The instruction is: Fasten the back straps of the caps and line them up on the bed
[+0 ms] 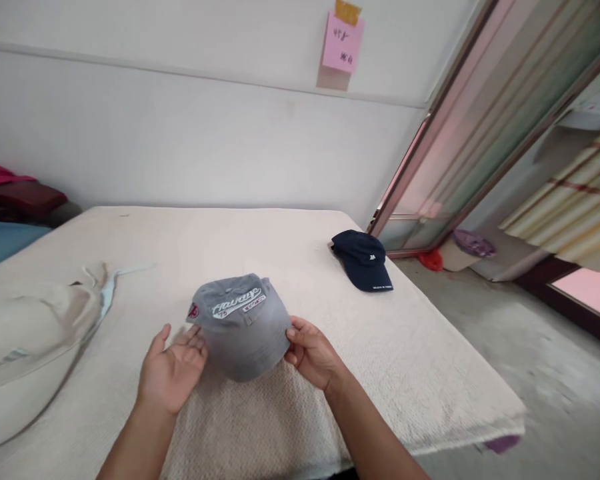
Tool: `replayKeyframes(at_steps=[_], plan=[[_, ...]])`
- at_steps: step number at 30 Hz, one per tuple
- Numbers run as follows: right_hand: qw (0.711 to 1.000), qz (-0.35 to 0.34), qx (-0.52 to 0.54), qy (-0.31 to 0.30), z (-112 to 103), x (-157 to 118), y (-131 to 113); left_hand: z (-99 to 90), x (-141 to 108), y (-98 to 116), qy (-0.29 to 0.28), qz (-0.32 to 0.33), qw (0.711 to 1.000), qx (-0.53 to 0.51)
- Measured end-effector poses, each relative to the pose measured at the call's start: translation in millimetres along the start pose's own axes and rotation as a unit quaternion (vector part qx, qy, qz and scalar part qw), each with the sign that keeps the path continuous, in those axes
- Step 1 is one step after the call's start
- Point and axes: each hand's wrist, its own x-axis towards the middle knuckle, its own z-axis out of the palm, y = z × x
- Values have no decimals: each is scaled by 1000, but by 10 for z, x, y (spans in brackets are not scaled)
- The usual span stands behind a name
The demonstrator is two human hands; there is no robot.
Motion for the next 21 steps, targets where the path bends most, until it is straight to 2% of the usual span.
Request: replayKeyframes(at_steps=[4,7,9,12,16,18,21], plan=[[994,-95,-29,36,-124,212,-329,35,-26,-115,-20,-28,999,36],[972,-192,-32,133,-307,463,-636,34,-13,-155,-30,-36,998,40],[949,-235,-26,209,-504,635,-816,25,4,-175,-31,-44,998,41],[929,-252,-10,270,-870,815,-967,12,18,-204,-26,-49,997,53],[905,-239,-5,353,-1278,856,-962,16,5,-232,-7,-51,996,68],[897,-229,-11,377,-1383,837,-940,22,-5,-240,0,-53,996,67],[891,-215,-25,400,-1422,813,-930,25,-13,-249,7,-56,996,64]])
